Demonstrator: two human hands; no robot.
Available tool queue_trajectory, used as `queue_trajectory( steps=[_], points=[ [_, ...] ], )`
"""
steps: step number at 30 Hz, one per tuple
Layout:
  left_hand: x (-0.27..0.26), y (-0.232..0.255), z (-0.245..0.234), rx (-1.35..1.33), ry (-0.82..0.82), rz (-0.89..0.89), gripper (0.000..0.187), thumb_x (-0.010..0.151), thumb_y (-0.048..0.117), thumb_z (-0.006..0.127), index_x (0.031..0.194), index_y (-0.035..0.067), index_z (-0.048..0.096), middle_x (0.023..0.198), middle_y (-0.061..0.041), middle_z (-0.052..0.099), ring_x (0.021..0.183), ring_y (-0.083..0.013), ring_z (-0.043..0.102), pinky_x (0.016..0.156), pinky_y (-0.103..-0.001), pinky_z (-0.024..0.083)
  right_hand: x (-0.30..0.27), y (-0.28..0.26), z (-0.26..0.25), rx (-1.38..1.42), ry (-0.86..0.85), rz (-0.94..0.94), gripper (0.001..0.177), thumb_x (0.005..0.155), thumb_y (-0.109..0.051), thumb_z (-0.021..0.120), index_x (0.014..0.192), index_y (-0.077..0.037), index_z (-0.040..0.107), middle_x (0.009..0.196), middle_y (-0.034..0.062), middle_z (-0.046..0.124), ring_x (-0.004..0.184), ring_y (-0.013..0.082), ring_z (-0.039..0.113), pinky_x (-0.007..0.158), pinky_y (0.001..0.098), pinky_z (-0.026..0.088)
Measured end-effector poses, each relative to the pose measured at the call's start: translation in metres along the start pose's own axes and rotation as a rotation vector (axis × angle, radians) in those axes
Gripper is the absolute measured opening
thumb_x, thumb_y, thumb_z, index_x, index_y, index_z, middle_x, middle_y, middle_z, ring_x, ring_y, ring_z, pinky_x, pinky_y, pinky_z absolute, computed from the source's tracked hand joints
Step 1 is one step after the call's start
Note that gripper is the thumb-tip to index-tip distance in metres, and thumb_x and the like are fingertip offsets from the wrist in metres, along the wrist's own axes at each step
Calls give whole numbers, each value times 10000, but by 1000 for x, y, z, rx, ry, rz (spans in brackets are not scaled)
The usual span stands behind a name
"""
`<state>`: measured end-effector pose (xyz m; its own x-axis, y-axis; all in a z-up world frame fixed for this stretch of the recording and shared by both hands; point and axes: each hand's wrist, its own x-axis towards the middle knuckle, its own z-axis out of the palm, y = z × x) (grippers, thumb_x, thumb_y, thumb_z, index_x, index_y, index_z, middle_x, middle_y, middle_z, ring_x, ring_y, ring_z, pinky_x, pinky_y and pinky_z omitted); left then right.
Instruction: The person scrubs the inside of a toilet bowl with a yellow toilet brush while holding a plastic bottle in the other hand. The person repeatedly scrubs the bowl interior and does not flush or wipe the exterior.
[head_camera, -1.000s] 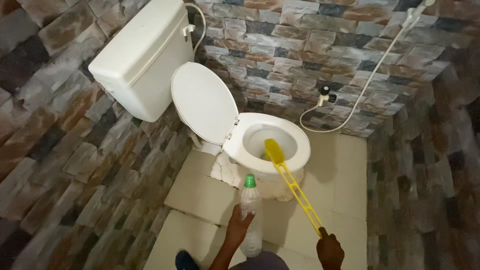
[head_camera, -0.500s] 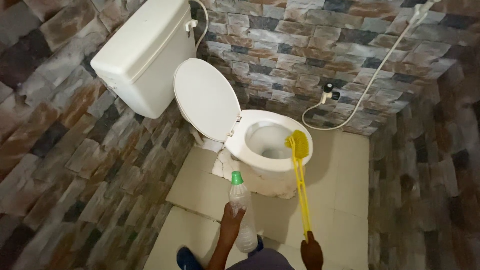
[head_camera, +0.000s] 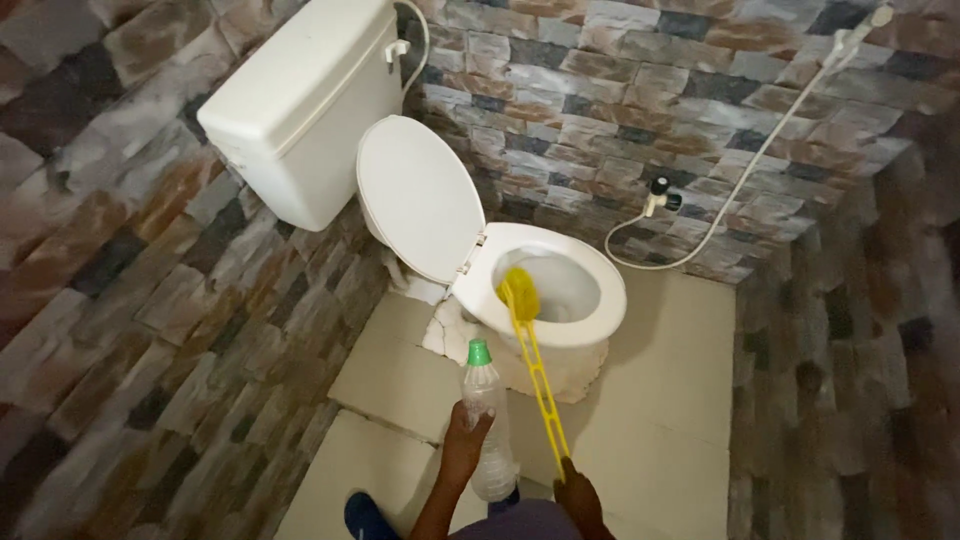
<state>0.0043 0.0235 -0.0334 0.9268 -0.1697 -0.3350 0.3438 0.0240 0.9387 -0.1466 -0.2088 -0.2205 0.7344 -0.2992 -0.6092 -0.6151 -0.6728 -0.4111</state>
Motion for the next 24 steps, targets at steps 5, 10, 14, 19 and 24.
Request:
queue_trajectory(
  steps=[5,10,14,19,24],
  points=[
    [-7,18,-11,18,54,-91,559,924,327,712,1354,24,522,1235,-121,659,1137,-228,594,1006,-377,478,33,-64,-26,108,163,-65,609,912,-216,620,1469,-43,445,852,223,736,718,362,732,701,471,585],
    [-13,20,-20,128,102,-70,536,945,361,690,1327,17,539,1215,-138,673,1111,-236,616,993,-374,490,119,-64,5,148,467,-355,486,880,-225,625,1305,2,563,988,291,715,855,471,710,763,518,595],
    [-9,6,-17,45,82,-33,537,936,349,694,1324,13,535,1237,-136,669,1126,-233,615,997,-378,489,86,-93,-18,216,290,-119,469,923,-219,581,1349,-25,557,932,290,726,849,456,719,769,524,583],
    [-7,2,-10,-16,29,-4,546,924,353,701,1319,13,537,1241,-144,666,1132,-240,613,998,-385,487,56,-66,-24,212,300,-204,529,880,-229,647,1362,-48,528,875,277,725,817,447,720,712,514,593],
    [-5,4,2,30,-23,-8,550,926,378,700,1312,16,547,1219,-159,669,1118,-252,615,994,-390,487,19,-17,-42,103,217,-165,590,896,-232,648,1421,-57,446,869,227,727,763,411,737,695,504,607]
  ],
)
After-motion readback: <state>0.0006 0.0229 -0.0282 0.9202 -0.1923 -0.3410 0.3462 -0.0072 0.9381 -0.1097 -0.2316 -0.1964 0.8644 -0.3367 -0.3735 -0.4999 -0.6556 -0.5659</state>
